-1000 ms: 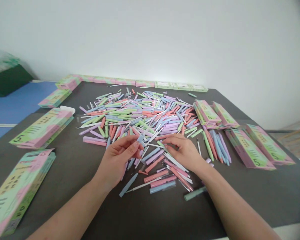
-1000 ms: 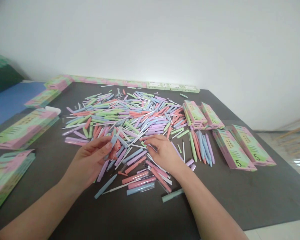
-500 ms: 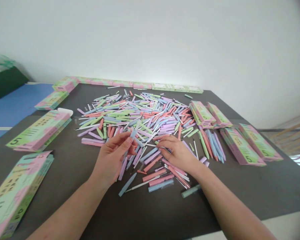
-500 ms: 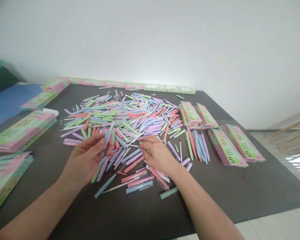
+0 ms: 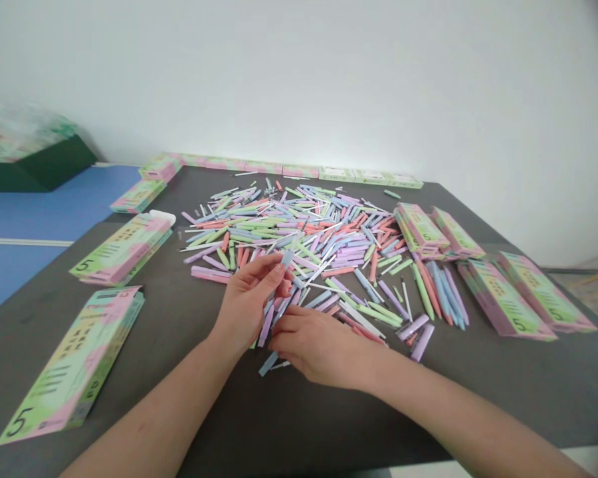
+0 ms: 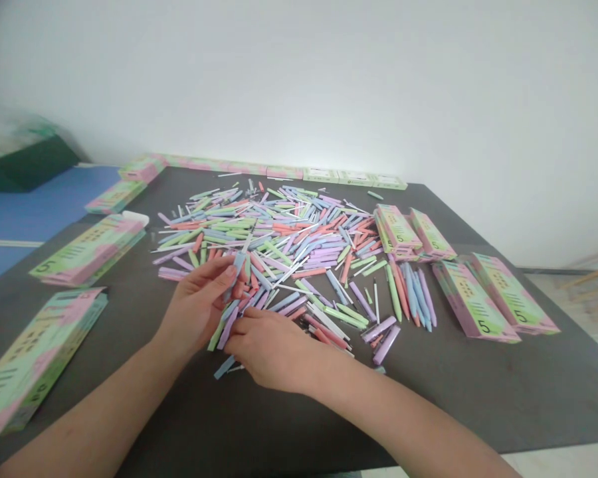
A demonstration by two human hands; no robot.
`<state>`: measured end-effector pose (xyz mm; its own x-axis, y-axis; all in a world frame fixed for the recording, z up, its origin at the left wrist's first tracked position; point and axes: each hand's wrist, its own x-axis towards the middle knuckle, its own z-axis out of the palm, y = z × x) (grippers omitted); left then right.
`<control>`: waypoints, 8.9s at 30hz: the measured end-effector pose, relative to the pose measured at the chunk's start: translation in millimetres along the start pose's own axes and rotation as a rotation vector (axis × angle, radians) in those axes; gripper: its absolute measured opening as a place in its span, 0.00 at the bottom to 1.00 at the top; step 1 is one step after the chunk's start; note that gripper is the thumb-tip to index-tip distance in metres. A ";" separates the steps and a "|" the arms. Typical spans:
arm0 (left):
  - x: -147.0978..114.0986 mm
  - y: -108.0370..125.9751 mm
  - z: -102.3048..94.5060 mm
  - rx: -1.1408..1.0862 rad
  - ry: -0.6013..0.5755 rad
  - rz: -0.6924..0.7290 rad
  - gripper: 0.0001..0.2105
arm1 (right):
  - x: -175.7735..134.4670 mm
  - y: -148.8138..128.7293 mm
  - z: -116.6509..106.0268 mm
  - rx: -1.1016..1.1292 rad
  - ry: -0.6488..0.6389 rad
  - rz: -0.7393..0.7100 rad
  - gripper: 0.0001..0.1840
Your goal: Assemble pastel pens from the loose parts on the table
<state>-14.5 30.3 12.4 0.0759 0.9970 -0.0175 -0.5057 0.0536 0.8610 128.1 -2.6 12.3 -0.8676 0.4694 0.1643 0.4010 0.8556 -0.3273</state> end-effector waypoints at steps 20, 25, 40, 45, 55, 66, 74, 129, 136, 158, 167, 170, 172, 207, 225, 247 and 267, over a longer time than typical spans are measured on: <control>3.7 -7.2 -11.8 0.122 -0.079 0.025 0.09 | -36.3 31.7 -34.9 0.674 0.656 0.549 0.04; 3.1 -11.8 -15.6 0.204 -0.130 0.010 0.10 | -54.4 48.7 -40.1 1.038 1.071 0.469 0.07; -7.3 0.4 -4.9 0.488 -0.193 -0.009 0.08 | -78.7 51.0 -46.1 0.927 1.093 0.414 0.08; -7.6 0.0 -5.4 0.549 -0.196 0.026 0.07 | -81.0 49.4 -45.5 0.864 1.086 0.471 0.09; -10.0 0.1 -4.1 0.658 -0.237 0.055 0.08 | -72.6 38.6 -49.5 0.806 0.887 0.515 0.06; -12.4 5.3 1.9 0.739 -0.266 0.161 0.08 | -66.8 36.4 -44.7 0.811 0.779 0.533 0.06; -13.3 5.3 2.8 0.776 -0.255 0.259 0.08 | -65.2 34.7 -45.1 0.802 0.801 0.542 0.06; -12.7 10.6 2.2 0.890 -0.398 0.356 0.07 | -70.5 38.5 -39.1 0.592 0.698 0.482 0.06; -12.1 11.6 2.5 0.879 -0.409 0.293 0.08 | -72.3 40.1 -38.0 0.514 0.701 0.464 0.06; -13.5 14.3 2.4 0.872 -0.410 0.324 0.08 | -71.6 36.1 -46.2 0.555 0.748 0.451 0.06; -13.7 14.8 4.6 0.897 -0.418 0.366 0.08 | -72.9 35.1 -45.1 0.521 0.740 0.461 0.06; -13.4 14.5 5.0 0.901 -0.420 0.365 0.08 | -72.7 35.3 -42.7 0.511 0.709 0.473 0.06; -13.5 14.2 4.7 0.904 -0.424 0.362 0.08 | -72.4 35.5 -41.6 0.512 0.704 0.479 0.06; -12.6 3.3 -4.1 1.043 -0.404 0.603 0.08 | -64.7 34.9 -38.5 0.863 0.575 0.627 0.12; -9.1 5.4 -3.9 0.983 -0.385 0.549 0.08 | -76.1 44.1 -46.5 0.502 0.660 0.517 0.06; -8.0 1.9 -5.5 1.020 -0.396 0.740 0.07 | -69.2 41.1 -38.8 0.537 0.527 0.626 0.19; -7.4 0.7 -6.3 1.004 -0.392 0.727 0.08 | -70.7 39.5 -38.7 0.426 0.539 0.579 0.15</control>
<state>-20.8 23.3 9.8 0.3891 0.6877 0.6129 0.3102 -0.7243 0.6158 216.6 6.4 23.8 -0.2644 0.9326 0.2456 0.4968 0.3500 -0.7942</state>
